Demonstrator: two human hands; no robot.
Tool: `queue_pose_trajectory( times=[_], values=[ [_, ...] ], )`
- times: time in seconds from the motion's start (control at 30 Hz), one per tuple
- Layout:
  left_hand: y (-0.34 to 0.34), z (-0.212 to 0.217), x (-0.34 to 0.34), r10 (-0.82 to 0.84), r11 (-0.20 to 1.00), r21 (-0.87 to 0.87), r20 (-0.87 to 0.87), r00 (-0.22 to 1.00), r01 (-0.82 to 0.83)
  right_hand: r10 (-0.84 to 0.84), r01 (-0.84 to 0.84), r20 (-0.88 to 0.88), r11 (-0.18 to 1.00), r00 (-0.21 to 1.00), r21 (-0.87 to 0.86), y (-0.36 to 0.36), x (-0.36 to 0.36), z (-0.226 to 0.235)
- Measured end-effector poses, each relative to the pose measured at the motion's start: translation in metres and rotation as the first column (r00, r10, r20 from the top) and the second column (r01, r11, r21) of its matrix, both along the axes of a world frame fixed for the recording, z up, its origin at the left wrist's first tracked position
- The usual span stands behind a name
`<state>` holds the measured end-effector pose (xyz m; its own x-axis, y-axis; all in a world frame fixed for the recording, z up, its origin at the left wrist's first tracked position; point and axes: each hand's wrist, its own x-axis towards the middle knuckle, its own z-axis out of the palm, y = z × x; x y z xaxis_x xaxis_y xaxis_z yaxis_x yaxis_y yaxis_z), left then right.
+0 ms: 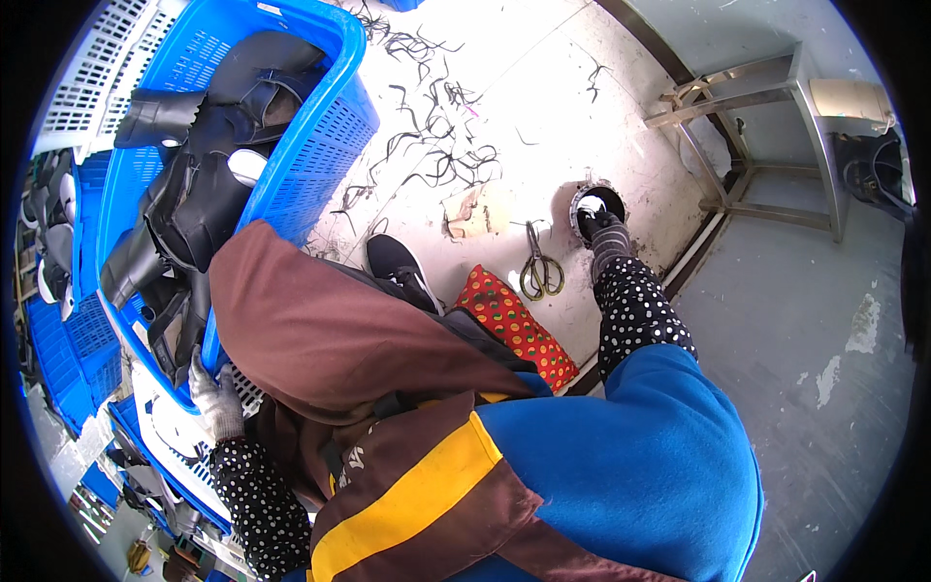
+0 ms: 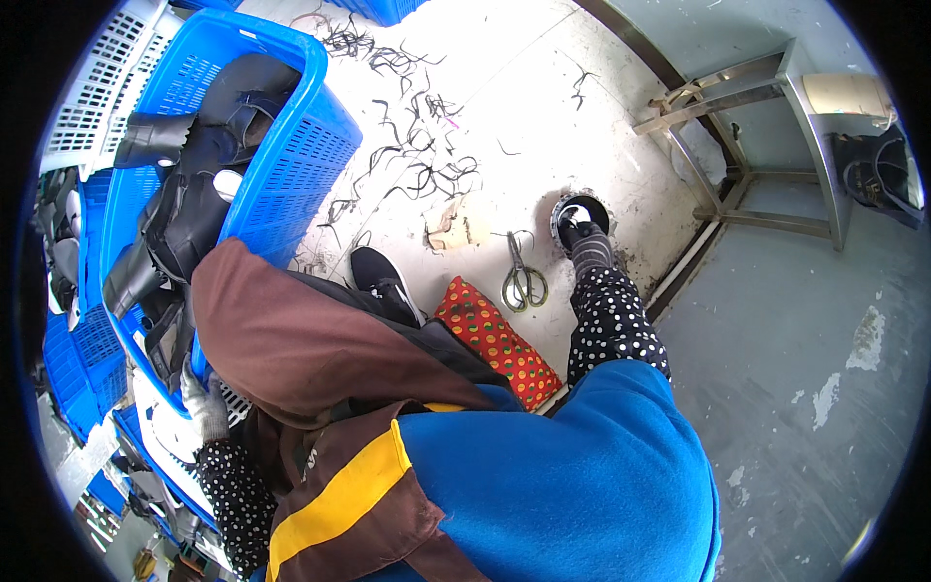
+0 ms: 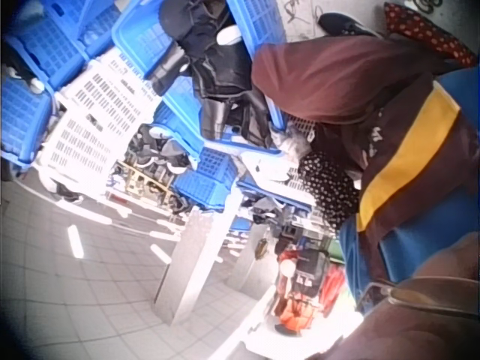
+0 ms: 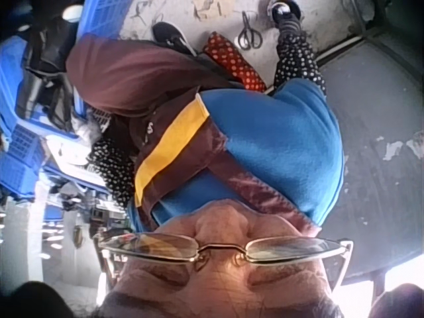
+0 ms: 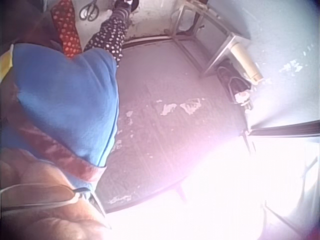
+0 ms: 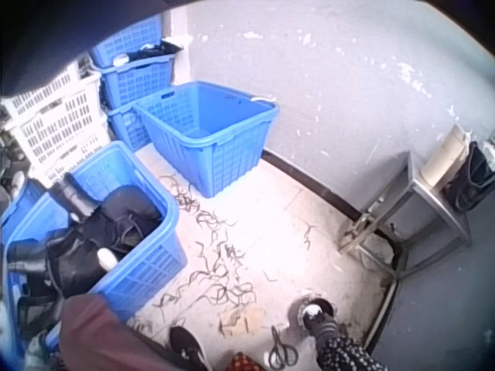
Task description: The person sits on the floor and repeatedly picks up black shoes from a white basket, wipes them with a small tool, and places them into a blue basket. The person handles each shoe individually, turning it over to wipe different surfaces before moving to the next one.
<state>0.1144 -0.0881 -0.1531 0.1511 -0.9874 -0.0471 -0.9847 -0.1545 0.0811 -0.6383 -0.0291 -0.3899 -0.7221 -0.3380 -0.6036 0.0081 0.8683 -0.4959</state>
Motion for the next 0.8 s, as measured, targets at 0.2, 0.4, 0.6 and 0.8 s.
queue_pose_trajectory(
  times=[0.2,0.4,0.6,0.8],
  values=[
    [0.000,0.000,0.004,-0.006,0.999,0.045,-0.015,1.000,0.006,0.010,-0.010,0.000,1.000,1.000,0.004,-0.002,0.003,-0.002],
    [0.000,-0.004,0.002,-0.018,1.000,-0.010,-0.015,1.000,0.018,0.017,-0.017,-0.007,1.000,1.000,-0.007,-0.005,0.000,-0.002],
    [-0.002,-0.006,-0.001,-0.020,1.000,-0.017,0.034,0.999,0.020,0.014,-0.014,-0.020,0.999,1.000,-0.039,-0.006,-0.010,0.003],
    [-0.006,-0.008,-0.008,-0.003,0.999,-0.044,0.011,1.000,0.004,0.028,-0.031,-0.042,0.997,0.999,-0.074,-0.002,-0.021,0.004]
  ],
)
